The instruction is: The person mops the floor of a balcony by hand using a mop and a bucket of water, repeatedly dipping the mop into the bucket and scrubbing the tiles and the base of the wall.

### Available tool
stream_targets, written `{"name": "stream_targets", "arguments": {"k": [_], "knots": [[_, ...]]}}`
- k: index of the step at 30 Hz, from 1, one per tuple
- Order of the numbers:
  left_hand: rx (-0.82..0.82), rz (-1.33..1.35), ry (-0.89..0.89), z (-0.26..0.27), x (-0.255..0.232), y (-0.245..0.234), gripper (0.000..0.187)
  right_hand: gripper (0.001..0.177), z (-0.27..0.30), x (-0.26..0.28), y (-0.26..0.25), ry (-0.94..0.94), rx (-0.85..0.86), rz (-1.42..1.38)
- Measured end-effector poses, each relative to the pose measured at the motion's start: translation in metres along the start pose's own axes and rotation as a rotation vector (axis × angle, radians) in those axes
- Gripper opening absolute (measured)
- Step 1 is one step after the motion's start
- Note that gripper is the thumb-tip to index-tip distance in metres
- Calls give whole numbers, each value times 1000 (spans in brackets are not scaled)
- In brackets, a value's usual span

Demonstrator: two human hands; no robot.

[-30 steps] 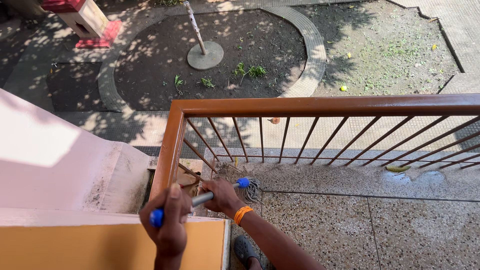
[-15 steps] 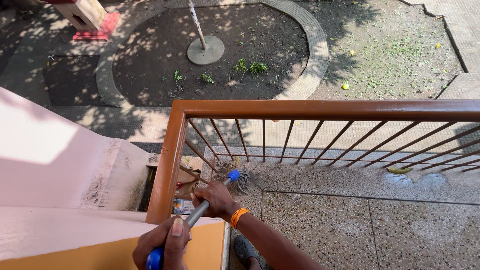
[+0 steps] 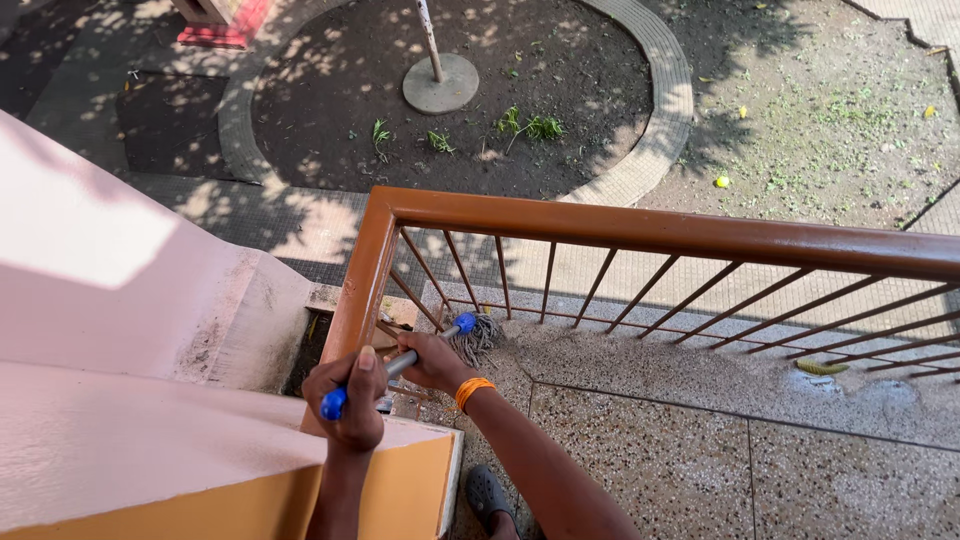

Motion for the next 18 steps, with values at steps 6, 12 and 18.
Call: {"name": "stream_targets", "arguments": {"k": [6, 12, 18], "knots": [[-24, 108, -81, -42, 5, -5, 54, 25, -40, -17, 26, -24, 57, 101], [-74, 95, -21, -66, -2, -13, 56, 22, -54, 9, 22, 79, 157, 156], [-105, 135, -66, -71, -8, -8, 57, 20, -48, 20, 4, 159, 183, 104]]}}
Point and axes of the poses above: each hand's wrist, its own z-axis away from the middle knuckle, its own y-axis out of the palm, x = y × z, the point moved 2 cm from there along -z, towards the middle knuckle, and after that the axes turned 12 degrees about -x, right-handed, at the moved point
